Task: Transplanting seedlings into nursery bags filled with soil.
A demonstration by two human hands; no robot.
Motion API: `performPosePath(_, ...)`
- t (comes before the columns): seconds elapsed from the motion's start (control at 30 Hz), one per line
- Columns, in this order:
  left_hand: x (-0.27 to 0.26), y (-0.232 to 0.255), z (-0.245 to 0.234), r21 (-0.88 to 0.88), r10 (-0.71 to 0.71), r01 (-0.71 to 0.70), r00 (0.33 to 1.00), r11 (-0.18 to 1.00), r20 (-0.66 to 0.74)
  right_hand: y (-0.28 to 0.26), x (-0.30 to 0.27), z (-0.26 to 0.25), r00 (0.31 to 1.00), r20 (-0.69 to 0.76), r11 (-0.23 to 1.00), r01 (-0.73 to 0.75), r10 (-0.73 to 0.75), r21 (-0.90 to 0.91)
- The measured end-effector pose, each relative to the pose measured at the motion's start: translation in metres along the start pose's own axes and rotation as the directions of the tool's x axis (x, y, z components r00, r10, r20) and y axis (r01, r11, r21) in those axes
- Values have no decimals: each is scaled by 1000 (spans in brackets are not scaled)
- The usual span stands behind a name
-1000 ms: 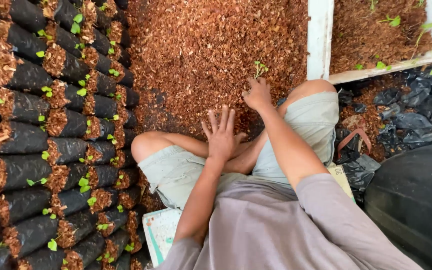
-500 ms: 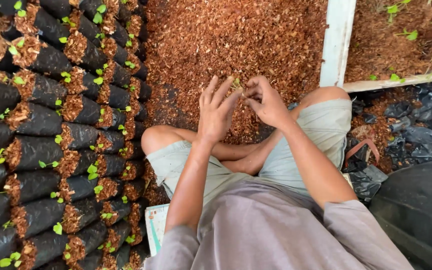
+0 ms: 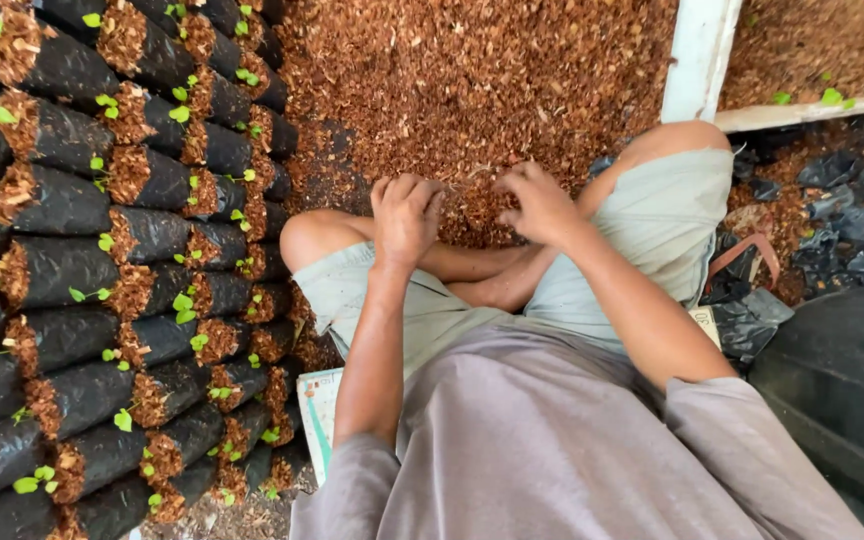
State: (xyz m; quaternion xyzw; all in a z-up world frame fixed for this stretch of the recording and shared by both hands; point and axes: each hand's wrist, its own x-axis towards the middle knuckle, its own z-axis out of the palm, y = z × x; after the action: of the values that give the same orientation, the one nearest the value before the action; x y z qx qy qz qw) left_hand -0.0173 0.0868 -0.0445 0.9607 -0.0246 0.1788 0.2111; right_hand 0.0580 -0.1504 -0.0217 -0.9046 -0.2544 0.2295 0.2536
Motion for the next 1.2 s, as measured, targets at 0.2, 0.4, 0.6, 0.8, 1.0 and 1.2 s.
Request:
performPosePath(0.2,-23,-4,4,-67,-83,86,996,994,38,-33,-3,9,990,117,997,-71,75,-43)
performPosePath(0.4,-38,7,13,-256,-246,277,958,926,148,6,12,51,998,57,1000,6,-4,-28)
performPosePath(0.6,-30,18,16,-233,-308,410,874,882,375,17,23,73,1000,9,992,3,-2,-125)
performPosePath(0.8,-8,24,37,25,-464,544,689,839,557,20,26,75,994,-79,996,64,-69,-60)
performPosePath(1.0,17,39,37,-28,-531,619,696,785,483,27,23,75,998,17,997,-64,63,38)
performPosePath(1.2,1,31,75,-142,-589,656,738,742,330,14,8,40,989,-66,969,-113,130,218)
